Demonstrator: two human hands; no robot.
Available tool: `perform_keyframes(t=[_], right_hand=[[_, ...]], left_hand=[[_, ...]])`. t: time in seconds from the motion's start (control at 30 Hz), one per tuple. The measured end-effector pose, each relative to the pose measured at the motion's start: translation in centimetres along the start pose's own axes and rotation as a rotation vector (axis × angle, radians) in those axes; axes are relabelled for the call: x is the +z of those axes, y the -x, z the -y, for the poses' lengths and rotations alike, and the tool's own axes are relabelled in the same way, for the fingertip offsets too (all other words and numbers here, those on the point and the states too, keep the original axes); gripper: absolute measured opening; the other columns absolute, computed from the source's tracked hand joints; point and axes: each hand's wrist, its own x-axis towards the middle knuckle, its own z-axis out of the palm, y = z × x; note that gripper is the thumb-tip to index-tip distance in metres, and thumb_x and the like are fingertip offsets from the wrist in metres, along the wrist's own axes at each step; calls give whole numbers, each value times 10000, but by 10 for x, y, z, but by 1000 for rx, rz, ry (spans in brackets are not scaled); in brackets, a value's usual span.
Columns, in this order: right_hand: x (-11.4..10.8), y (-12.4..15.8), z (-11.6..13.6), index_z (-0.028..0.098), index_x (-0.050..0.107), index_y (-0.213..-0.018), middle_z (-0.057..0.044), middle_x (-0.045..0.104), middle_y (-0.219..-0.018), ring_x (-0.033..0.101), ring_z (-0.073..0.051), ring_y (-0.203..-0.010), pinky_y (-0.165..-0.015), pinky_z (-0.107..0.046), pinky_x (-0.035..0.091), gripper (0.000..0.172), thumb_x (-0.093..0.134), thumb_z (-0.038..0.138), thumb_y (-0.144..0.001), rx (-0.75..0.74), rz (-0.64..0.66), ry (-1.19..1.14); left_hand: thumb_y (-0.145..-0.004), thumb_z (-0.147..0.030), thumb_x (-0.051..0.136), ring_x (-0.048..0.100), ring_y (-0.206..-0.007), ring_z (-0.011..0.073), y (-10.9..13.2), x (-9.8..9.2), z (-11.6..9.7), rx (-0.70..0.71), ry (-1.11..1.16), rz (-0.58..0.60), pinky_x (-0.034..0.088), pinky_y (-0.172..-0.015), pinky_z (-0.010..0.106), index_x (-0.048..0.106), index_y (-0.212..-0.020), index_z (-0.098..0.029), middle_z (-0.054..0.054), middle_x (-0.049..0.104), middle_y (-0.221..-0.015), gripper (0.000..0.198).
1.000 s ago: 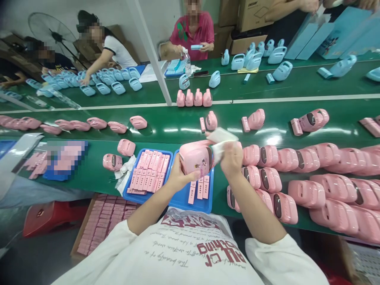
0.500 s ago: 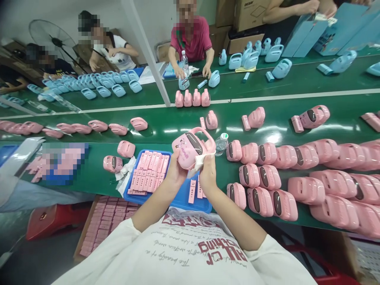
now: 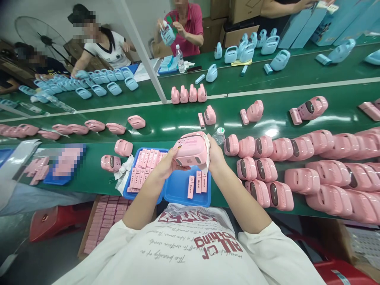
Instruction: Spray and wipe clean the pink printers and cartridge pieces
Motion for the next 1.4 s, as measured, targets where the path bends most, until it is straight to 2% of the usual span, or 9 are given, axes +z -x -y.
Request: perform_keyframes(t=[0.17, 0.33, 0.5, 0.67, 0.83, 0.93, 1.03, 1.2, 1.4], right_hand=[[8, 7, 3, 212, 622, -741, 14, 633, -670, 615, -179, -732, -690, -315, 534, 333, 726, 527, -708, 108, -94, -147], [8, 24, 0, 210, 663, -812, 25, 666, -767, 623, -157, -769, -696, -286, 517, 248, 699, 448, -751, 55, -124, -137], [0, 32, -5, 195, 638, -758, 19, 662, -724, 607, -154, -702, -635, -283, 520, 258, 733, 428, -700, 95, -148, -192], [-6, 30, 3, 206, 632, -746, -21, 686, -785, 650, -207, -848, -779, -340, 541, 314, 616, 519, -775, 9, -36, -116], [-27, 31, 12, 202, 658, -968, -69, 700, -1013, 648, -233, -1002, -900, -391, 517, 472, 398, 590, -898, -379, -2, 237], [-51, 31, 16, 179, 624, -1093, -127, 676, -1091, 635, -269, -1033, -896, -422, 511, 611, 421, 701, -850, -739, 148, 670], [-69, 30, 19, 196, 637, -961, -92, 689, -890, 648, -226, -820, -724, -360, 518, 365, 550, 532, -847, -886, 343, 974], [-75, 37, 9, 209, 553, -645, 10, 567, -568, 507, -123, -508, -488, -252, 393, 161, 581, 326, -751, -596, 628, 977], [-83, 47, -11, 209, 551, -620, 19, 550, -540, 465, -123, -491, -481, -258, 364, 238, 603, 438, -655, -238, 324, 1048]], left_hand=[[-775, -651, 477, 673, -624, 211, -5, 1, 6, -111, 178, 114, 532, -567, 309, 587, -1057, -141, 70, 694, -736, 593], [-583, -496, 729, 658, -928, 247, -7, -3, 19, 187, 232, 137, 542, -746, 340, 579, -1166, -191, 70, 689, -1022, 675], [-519, -391, 848, 546, -1181, 270, -5, -17, 18, 647, -189, 89, 477, -960, 379, 491, -1292, -256, 75, 570, -1257, 862], [-615, -301, 806, 483, -1232, 300, 10, -14, 14, 1015, -813, -43, 431, -1032, 467, 413, -1348, -260, 102, 473, -1290, 833], [-714, -206, 736, 475, -1241, 295, 20, -3, 17, 1199, -1074, -105, 429, -1033, 493, 345, -1392, -271, 114, 450, -1292, 785], [-647, -238, 782, 484, -1216, 288, 21, -6, 20, 1071, -960, -53, 441, -1026, 475, 366, -1385, -263, 105, 462, -1269, 848], [-605, -295, 811, 493, -1212, 286, 24, -14, 26, 817, -854, 99, 435, -1041, 465, 410, -1377, -273, 93, 481, -1284, 870], [-625, -375, 818, 422, -1328, 311, 35, -31, 54, 480, -823, 203, 355, -1119, 460, 421, -1421, -279, 102, 460, -1403, 895], [-719, -341, 745, 595, -1159, 302, 4, -62, 115, -26, -888, -63, 490, -968, 442, 469, -1375, -170, 186, 525, -1356, 732]])
